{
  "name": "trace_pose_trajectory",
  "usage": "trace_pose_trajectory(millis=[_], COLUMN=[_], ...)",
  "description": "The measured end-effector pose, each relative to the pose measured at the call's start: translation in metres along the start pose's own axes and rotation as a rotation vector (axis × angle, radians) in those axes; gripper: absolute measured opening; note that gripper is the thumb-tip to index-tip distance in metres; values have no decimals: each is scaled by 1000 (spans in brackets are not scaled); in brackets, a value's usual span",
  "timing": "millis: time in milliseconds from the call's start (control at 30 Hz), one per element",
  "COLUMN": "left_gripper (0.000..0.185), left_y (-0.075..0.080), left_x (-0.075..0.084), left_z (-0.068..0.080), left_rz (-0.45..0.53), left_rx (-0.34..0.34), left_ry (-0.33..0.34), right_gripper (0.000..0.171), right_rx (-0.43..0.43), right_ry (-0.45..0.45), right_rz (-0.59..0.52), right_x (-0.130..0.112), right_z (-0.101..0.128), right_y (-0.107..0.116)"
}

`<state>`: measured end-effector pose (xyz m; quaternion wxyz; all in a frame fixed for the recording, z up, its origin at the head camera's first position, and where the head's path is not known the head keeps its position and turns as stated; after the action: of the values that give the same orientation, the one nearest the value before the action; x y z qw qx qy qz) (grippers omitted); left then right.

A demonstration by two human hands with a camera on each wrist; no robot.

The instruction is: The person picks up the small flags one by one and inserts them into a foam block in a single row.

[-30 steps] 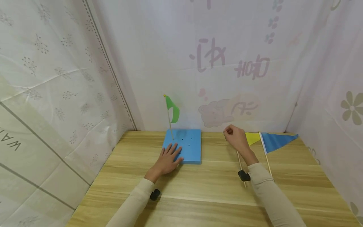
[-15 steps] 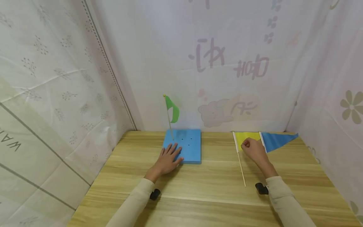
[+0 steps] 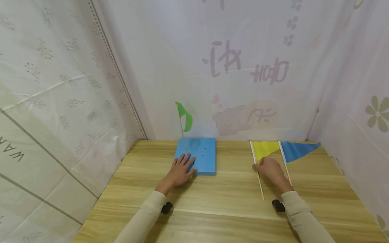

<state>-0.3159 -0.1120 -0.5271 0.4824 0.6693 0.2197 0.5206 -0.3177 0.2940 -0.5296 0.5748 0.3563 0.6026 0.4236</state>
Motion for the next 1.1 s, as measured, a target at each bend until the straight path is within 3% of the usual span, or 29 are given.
trace_pose_trajectory(millis=[400,667,1100], left_gripper=[65,64,64], left_y=[1,1,5], left_x=[3,3,6], left_z=[2,0,2], left_rz=[24,-14,-16], left_rx=[12,6,7], left_ry=[-10,9,-9], right_gripper=[48,33,24], right_rx=[-49,-134,-112], right_ry=[-70,-91,-77], right_rz=[-8,-96,-138], right_x=[1,5,-1], right_z=[-4,-4,-6], right_y=[0,5,11])
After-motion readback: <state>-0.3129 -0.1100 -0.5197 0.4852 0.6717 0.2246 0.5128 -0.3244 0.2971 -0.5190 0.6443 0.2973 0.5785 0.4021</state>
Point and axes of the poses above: each hand's wrist, its own z-axis away from the middle knuckle, its own y-axis out of the back of the hand, x = y × z, the point moved 4 cm from there along -z, towards the middle knuckle, and after that the axes turned 12 degrees about z, right-handed, at the moved point
